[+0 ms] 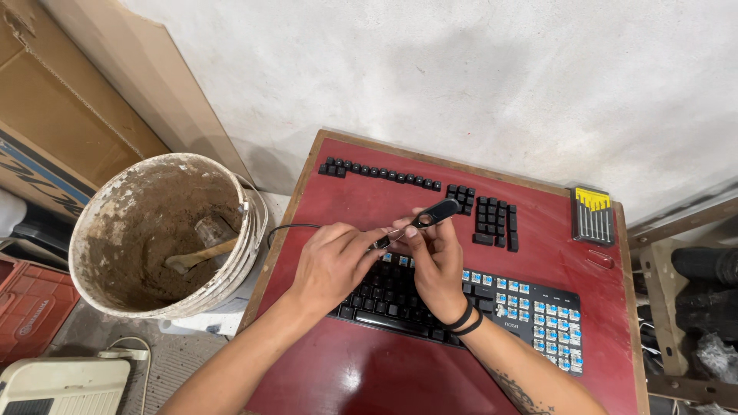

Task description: The person uses a keycap puller to remove keycaps from a mechanical keyboard one by one. The removed keycaps are placed in neat rows on the red table surface next to the keyboard.

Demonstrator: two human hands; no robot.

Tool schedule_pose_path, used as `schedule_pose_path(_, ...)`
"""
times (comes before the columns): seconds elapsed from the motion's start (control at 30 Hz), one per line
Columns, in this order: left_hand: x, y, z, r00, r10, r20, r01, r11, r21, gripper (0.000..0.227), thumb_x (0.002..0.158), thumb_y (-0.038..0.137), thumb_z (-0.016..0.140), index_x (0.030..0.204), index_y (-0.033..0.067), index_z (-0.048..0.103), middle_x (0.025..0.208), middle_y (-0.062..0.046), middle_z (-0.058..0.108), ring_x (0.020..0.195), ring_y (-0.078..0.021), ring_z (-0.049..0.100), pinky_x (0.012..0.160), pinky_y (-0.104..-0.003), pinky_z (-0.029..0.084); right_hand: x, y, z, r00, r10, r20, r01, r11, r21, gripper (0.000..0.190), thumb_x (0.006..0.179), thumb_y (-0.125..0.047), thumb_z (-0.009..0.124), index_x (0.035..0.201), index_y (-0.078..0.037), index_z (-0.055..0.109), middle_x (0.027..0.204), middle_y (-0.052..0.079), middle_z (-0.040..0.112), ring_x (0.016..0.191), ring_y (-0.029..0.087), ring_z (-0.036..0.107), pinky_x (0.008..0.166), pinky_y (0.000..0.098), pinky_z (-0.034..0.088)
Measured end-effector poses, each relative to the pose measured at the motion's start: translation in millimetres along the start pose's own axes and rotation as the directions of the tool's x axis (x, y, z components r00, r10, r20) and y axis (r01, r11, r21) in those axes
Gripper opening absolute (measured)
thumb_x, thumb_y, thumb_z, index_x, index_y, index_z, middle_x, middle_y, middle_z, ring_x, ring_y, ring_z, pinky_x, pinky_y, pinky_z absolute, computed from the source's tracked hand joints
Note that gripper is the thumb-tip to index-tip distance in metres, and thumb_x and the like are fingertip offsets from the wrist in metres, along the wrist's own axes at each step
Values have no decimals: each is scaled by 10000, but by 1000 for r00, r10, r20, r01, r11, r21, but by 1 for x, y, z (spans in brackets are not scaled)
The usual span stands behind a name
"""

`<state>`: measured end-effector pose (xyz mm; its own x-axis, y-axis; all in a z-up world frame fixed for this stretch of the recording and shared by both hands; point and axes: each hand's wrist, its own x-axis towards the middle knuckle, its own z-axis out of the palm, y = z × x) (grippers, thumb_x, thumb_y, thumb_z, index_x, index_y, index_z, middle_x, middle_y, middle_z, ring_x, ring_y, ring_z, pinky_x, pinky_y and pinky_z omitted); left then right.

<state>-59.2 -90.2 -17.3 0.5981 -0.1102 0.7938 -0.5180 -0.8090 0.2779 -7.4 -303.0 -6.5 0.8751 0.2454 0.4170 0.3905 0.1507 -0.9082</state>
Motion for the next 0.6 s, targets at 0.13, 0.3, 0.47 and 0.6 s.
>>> schedule_pose_path(0.13,7,2,-2,990,138,-10,-137,989,55,261,1147,231,832,1397,176,882,966,-17,812,1008,-222,798,886,-386,661,-1,0,0,998,43,-40,-42,999,20,323,1246,-96,606,1517,80,591,1271,242,885,1121,325,906,904,503,809)
schedule_pose_path(0.3,16,0,-10,971,238,10,-238,967,89,333,1194,215,764,1512,171,853,995,-18,800,1021,-214,763,911,-375,630,2,4,-2,994,94,-48,-90,993,73,337,1245,-123,622,1519,69,587,1275,225,877,1129,299,897,930,507,804)
schedule_pose_path(0.47,-1,-21,-10,992,65,105,-69,997,36,411,1086,274,910,1479,161,874,1086,-22,896,1132,-259,808,1004,-451,646,13,4,-13,978,165,-128,-144,977,159,324,1249,-103,612,1528,52,556,1282,219,854,1154,349,914,972,514,796)
schedule_pose_path(0.6,-4,-27,-15,973,-112,203,123,992,-40,209,1036,267,937,1243,243,949,1172,77,919,1200,-241,775,993,-416,622,13,2,-15,979,155,-134,-136,980,142,334,1247,-106,622,1528,62,557,1279,230,854,1161,362,915,975,535,790)
